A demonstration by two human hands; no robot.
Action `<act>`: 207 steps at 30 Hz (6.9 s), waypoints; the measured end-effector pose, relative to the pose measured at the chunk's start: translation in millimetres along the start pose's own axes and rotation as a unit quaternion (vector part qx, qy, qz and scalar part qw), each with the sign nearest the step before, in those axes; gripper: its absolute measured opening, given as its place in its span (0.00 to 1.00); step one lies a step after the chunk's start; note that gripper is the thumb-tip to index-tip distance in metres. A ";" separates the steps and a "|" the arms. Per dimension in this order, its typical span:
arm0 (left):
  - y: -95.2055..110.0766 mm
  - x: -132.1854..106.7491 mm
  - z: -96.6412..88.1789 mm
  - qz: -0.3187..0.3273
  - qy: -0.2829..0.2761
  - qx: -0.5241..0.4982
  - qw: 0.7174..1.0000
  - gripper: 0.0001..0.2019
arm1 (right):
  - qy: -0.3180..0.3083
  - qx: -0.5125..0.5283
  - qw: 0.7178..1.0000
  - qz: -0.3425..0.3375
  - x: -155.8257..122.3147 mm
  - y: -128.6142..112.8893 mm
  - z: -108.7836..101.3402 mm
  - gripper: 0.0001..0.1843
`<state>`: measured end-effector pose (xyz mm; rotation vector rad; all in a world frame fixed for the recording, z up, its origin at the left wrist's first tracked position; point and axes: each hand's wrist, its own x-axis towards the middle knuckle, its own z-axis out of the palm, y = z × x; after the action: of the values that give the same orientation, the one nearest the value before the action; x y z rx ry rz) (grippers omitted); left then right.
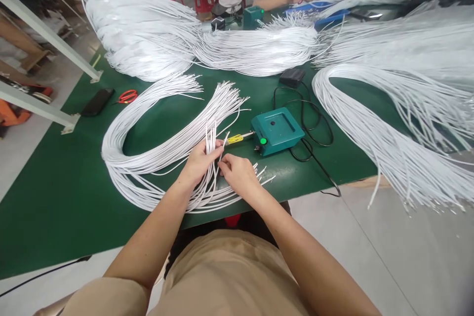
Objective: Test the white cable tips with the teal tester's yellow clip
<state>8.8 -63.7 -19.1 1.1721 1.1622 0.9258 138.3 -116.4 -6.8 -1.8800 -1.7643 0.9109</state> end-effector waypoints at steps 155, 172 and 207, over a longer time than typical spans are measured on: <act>-1.9 14.2 -9.3 -0.096 -0.097 -0.154 0.979 0.24 | 0.086 -0.354 0.893 -0.263 51.5 9.7 -65.0 0.12; -0.9 20.8 0.3 -0.082 -0.051 -0.045 0.994 0.20 | 0.052 -0.308 0.916 -0.253 69.2 23.5 -68.0 0.11; -4.0 23.5 -27.7 -0.081 -0.125 -0.071 0.986 0.18 | 0.068 -0.292 0.922 -0.247 -11.1 -18.3 8.8 0.09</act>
<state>-14.1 -36.4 -27.3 1.0293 0.9571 0.7025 119.2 -126.3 1.6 -1.6015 -2.4348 0.0595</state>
